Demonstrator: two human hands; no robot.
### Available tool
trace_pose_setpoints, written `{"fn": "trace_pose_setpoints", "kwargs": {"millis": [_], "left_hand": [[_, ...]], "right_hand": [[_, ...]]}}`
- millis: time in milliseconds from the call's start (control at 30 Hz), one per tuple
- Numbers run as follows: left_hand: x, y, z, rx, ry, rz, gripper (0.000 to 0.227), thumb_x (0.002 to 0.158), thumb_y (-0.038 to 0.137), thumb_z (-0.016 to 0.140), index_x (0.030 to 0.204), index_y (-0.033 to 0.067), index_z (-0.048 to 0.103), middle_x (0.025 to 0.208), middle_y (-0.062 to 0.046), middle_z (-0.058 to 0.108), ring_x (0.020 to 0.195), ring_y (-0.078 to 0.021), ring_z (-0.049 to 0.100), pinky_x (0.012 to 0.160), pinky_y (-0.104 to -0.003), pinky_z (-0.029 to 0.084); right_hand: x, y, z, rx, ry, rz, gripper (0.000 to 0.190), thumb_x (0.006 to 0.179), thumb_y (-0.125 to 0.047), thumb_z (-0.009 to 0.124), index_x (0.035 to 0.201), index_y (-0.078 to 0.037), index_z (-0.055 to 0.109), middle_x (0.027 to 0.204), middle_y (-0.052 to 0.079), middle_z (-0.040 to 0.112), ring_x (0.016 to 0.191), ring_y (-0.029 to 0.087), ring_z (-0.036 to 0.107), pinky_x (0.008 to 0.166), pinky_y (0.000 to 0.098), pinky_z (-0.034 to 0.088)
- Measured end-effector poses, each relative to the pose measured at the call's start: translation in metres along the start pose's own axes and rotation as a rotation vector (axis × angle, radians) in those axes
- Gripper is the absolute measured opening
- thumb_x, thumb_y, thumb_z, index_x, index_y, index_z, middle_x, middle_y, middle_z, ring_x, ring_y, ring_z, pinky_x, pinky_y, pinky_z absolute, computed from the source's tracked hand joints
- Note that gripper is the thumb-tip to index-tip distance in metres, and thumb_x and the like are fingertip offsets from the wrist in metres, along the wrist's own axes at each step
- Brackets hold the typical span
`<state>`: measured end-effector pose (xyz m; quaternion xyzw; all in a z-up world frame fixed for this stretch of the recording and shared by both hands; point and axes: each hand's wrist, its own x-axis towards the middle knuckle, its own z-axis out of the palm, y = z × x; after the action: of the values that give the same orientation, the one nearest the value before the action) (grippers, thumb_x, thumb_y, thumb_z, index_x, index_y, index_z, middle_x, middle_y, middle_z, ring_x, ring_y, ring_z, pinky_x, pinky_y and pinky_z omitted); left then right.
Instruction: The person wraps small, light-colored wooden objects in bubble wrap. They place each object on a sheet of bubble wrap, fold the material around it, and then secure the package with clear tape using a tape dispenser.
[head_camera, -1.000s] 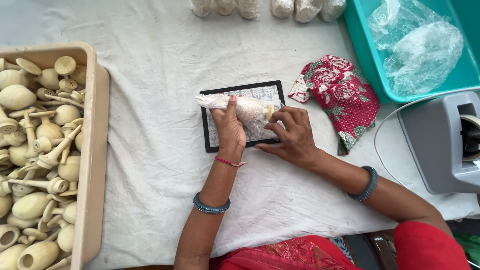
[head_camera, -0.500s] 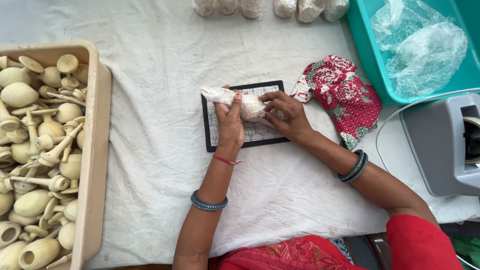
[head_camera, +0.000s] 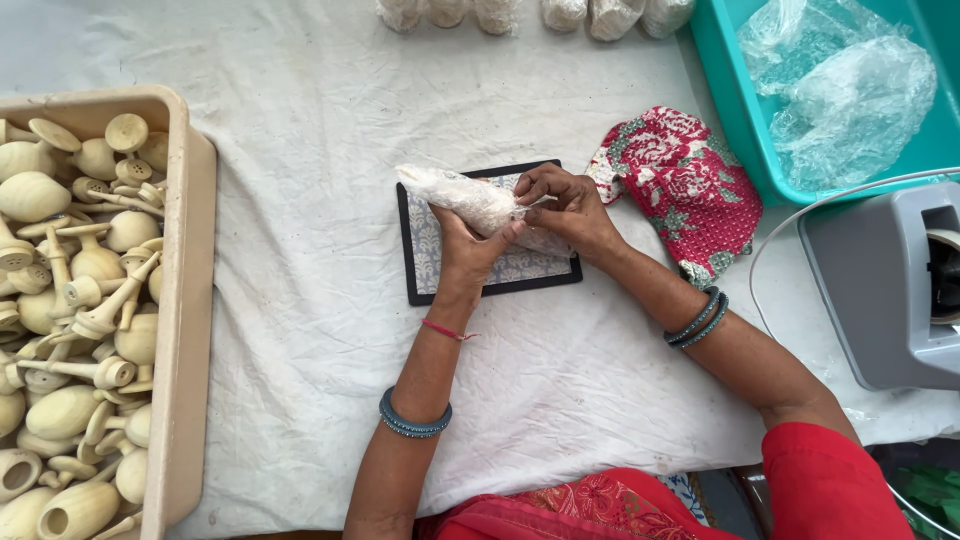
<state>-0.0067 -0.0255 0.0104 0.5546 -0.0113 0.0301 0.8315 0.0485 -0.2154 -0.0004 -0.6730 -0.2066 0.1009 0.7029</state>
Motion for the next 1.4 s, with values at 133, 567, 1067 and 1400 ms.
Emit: {"fn": "trace_pose_setpoints", "kwargs": {"millis": [133,567,1067,1400], "left_hand": [[0.002,-0.008,0.0,-0.006,0.1,0.012,0.106,0.082,0.003,0.082,0.159,0.0129,0.011,0.142,-0.014,0.044,0.131,-0.0243,0.05,0.108,-0.039,0.05],[0.003,0.005,-0.015,-0.283,0.108,-0.036,0.094,0.079,-0.014,0.072,0.155,0.0163,0.025,0.135,-0.009,0.05,0.124,-0.0212,0.055,0.104,-0.039,0.053],[-0.003,0.042,-0.014,-0.469,-0.067,-0.074,0.116,0.076,-0.012,0.069,0.168,0.0245,0.009,0.128,-0.008,0.054,0.133,-0.0291,0.057,0.114,-0.046,0.052],[-0.004,0.044,-0.013,-0.439,-0.139,-0.072,0.123,0.07,-0.008,0.07,0.169,0.0268,0.005,0.125,-0.008,0.055,0.129,-0.0304,0.06,0.114,-0.049,0.053]], "right_hand": [[0.0,-0.026,0.001,-0.03,-0.024,0.071,0.018,0.087,-0.006,0.079,0.104,-0.007,0.073,0.122,0.003,0.064,0.107,0.009,0.064,0.085,0.027,0.059],[-0.067,-0.076,0.003,-1.013,-0.085,-0.304,0.059,0.069,-0.04,0.091,0.114,-0.006,0.072,0.122,0.011,0.062,0.117,0.029,0.059,0.095,0.0473,0.05],[-0.058,-0.108,0.0,-0.665,0.035,-0.474,0.022,0.084,-0.008,0.071,0.105,-0.003,0.069,0.118,0.008,0.063,0.116,0.023,0.061,0.097,0.0415,0.054],[-0.068,-0.073,-0.004,-0.69,-0.016,-0.417,0.018,0.089,-0.012,0.073,0.106,-0.012,0.068,0.115,0.002,0.065,0.118,0.021,0.063,0.106,0.0405,0.054]]}}
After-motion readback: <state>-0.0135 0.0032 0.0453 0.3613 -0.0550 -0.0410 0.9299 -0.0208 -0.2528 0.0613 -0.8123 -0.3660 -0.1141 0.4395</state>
